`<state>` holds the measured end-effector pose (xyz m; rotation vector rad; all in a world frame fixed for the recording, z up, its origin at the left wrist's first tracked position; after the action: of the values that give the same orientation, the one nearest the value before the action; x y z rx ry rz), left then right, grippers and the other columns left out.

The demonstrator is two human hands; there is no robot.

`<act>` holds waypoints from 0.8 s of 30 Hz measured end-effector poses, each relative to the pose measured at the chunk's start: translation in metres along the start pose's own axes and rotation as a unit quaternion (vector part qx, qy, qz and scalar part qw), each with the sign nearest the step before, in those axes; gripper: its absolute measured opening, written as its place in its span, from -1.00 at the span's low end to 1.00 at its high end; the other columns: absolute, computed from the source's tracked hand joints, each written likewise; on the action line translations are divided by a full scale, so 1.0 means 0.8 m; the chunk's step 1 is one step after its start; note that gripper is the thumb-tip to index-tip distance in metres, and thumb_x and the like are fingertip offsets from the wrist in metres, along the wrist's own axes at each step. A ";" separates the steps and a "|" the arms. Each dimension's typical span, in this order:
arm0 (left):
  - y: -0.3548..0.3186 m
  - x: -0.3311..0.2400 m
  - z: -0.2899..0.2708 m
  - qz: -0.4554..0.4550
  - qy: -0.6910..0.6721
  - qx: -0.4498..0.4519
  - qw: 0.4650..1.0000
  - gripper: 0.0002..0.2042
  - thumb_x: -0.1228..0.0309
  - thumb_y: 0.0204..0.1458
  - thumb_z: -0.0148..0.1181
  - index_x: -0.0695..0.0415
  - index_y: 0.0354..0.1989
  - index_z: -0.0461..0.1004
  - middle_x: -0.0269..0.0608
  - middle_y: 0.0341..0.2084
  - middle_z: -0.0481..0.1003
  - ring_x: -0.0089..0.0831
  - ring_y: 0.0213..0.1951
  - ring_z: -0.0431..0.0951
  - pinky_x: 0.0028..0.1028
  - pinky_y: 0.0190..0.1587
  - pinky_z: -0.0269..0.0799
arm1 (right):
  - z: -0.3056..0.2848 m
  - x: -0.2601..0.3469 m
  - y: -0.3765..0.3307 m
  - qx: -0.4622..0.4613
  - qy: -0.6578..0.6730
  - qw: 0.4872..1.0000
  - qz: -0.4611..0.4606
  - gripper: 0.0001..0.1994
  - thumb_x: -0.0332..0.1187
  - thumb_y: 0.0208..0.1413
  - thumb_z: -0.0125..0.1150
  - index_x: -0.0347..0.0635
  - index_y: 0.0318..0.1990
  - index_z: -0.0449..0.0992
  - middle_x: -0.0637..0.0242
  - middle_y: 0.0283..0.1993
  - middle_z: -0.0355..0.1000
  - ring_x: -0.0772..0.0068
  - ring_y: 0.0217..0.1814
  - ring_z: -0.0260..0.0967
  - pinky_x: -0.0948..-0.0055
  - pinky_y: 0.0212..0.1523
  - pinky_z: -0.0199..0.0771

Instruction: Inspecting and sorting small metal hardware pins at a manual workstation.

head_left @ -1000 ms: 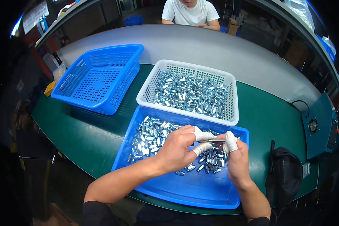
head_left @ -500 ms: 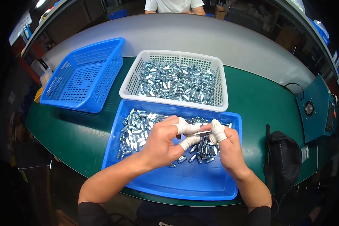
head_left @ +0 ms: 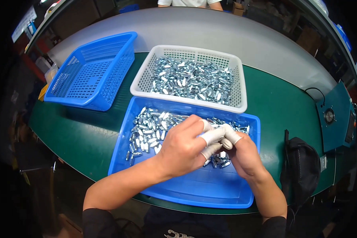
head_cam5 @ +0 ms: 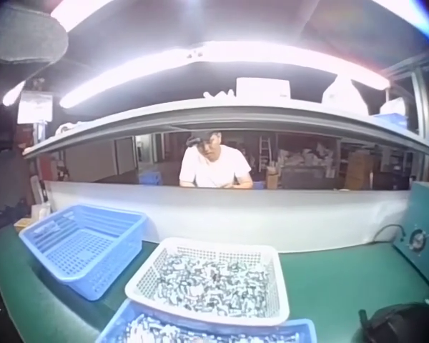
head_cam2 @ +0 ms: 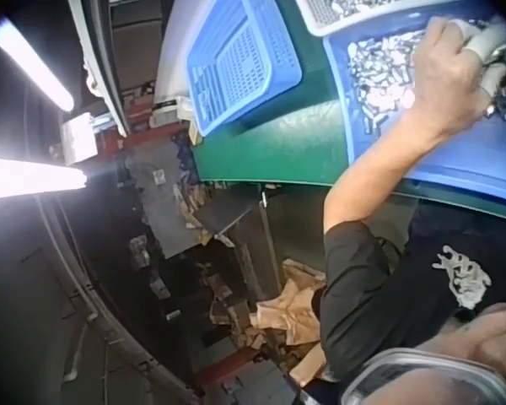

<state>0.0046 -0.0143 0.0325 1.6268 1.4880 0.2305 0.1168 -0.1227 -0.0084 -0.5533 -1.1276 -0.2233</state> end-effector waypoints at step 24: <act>-0.008 0.057 -0.003 -0.213 0.040 0.157 0.963 -0.72 0.32 -0.17 0.34 0.16 -0.29 0.52 -0.24 -0.51 0.48 -0.41 -0.42 0.46 -0.46 -0.41 0.38 | -0.003 0.013 -0.007 -0.087 -0.059 0.987 -0.122 -0.59 -0.13 0.25 -0.13 -0.34 -0.26 0.51 0.27 -0.32 0.44 0.51 -0.29 0.34 0.56 -0.27 0.27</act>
<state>0.0104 0.0261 0.0107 1.4992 1.9722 -0.1948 0.1205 -0.1277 0.0018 -0.5884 -1.3001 -0.5104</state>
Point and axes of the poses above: each hand's wrist, its own y-axis towards the middle knuckle, its own z-axis out of the palm, x = y × z, the point moved 3 cm from there along y, towards the middle knuckle
